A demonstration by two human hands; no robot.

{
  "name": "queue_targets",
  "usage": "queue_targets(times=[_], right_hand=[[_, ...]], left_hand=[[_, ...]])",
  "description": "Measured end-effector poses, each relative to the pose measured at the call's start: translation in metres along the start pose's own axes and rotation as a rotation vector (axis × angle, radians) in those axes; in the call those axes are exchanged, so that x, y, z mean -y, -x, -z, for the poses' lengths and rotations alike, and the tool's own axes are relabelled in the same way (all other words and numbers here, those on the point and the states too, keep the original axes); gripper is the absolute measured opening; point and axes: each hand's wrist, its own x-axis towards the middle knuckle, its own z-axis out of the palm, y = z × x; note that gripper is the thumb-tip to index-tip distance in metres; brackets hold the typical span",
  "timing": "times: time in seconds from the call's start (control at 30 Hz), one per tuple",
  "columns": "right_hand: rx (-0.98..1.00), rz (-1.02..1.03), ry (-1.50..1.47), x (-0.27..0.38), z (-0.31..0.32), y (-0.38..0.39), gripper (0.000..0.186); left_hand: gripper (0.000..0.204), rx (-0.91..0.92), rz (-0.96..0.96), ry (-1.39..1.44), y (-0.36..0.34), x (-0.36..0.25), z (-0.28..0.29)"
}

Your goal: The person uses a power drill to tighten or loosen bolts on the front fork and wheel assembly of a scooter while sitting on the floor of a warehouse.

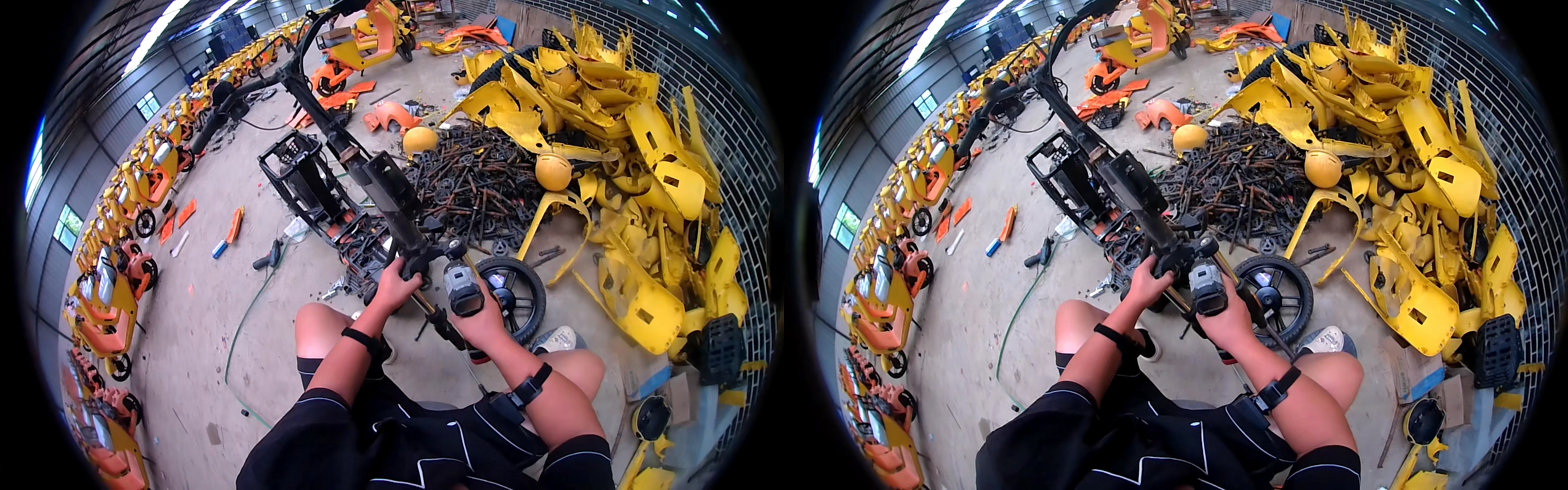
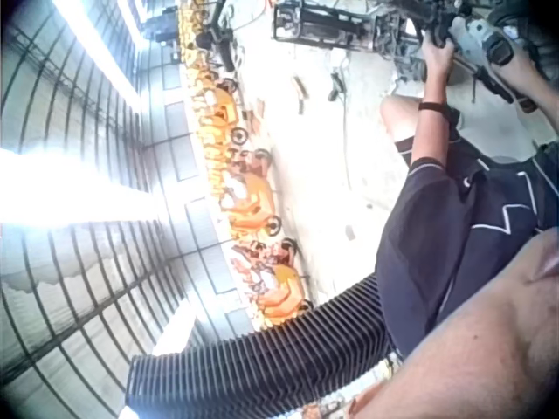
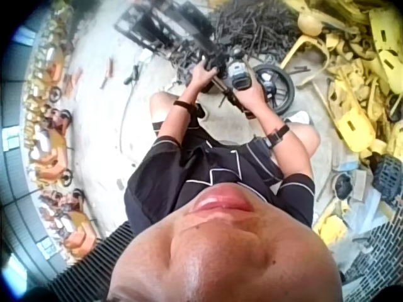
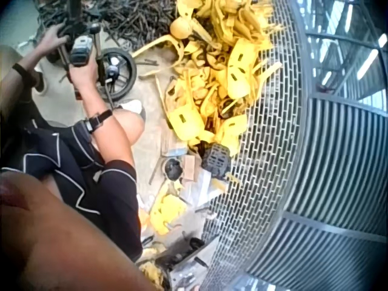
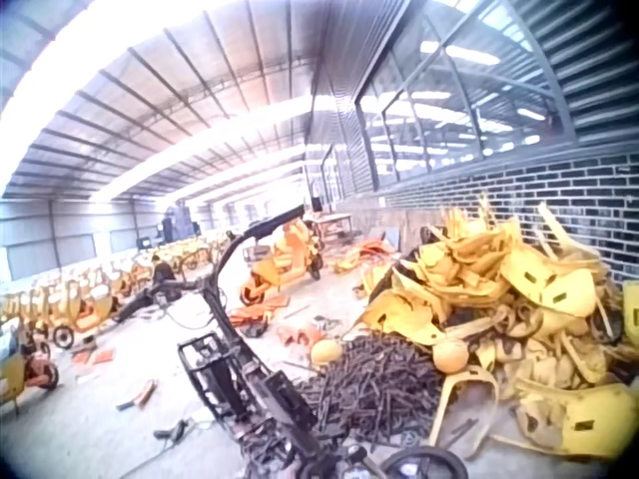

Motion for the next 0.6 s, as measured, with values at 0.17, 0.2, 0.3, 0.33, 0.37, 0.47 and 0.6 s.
queue_targets(times=[0.17, 0.2, 0.3, 0.33, 0.37, 0.47, 0.6], right_hand=[[-0.029, -0.004, -0.081, -0.008, -0.011, 0.002, 0.079], [-0.031, 0.001, -0.098, -0.005, -0.012, 0.003, 0.078], [-0.025, -0.014, -0.072, 0.002, -0.007, 0.002, 0.075], [-0.031, -0.021, -0.079, -0.002, -0.008, 0.001, 0.074], [-0.038, -0.027, -0.087, -0.008, -0.011, 0.000, 0.074], [0.002, -0.122, -0.081, 0.005, -0.006, -0.001, 0.075], [0.048, -0.197, -0.286, -0.005, 0.000, -0.013, 0.043]], left_hand=[[0.040, -0.002, -0.085, 0.006, -0.001, -0.001, 0.001], [0.040, -0.008, -0.090, 0.009, -0.001, 0.001, 0.001], [0.040, -0.021, -0.092, -0.008, -0.003, 0.006, -0.001], [0.040, -0.023, -0.085, -0.031, -0.003, 0.007, -0.003], [0.040, -0.025, -0.078, -0.055, -0.003, 0.008, -0.004], [0.040, -0.038, -0.003, 0.009, 0.004, -0.003, -0.005], [0.044, -0.107, -0.013, 0.049, 0.007, -0.010, -0.012]])
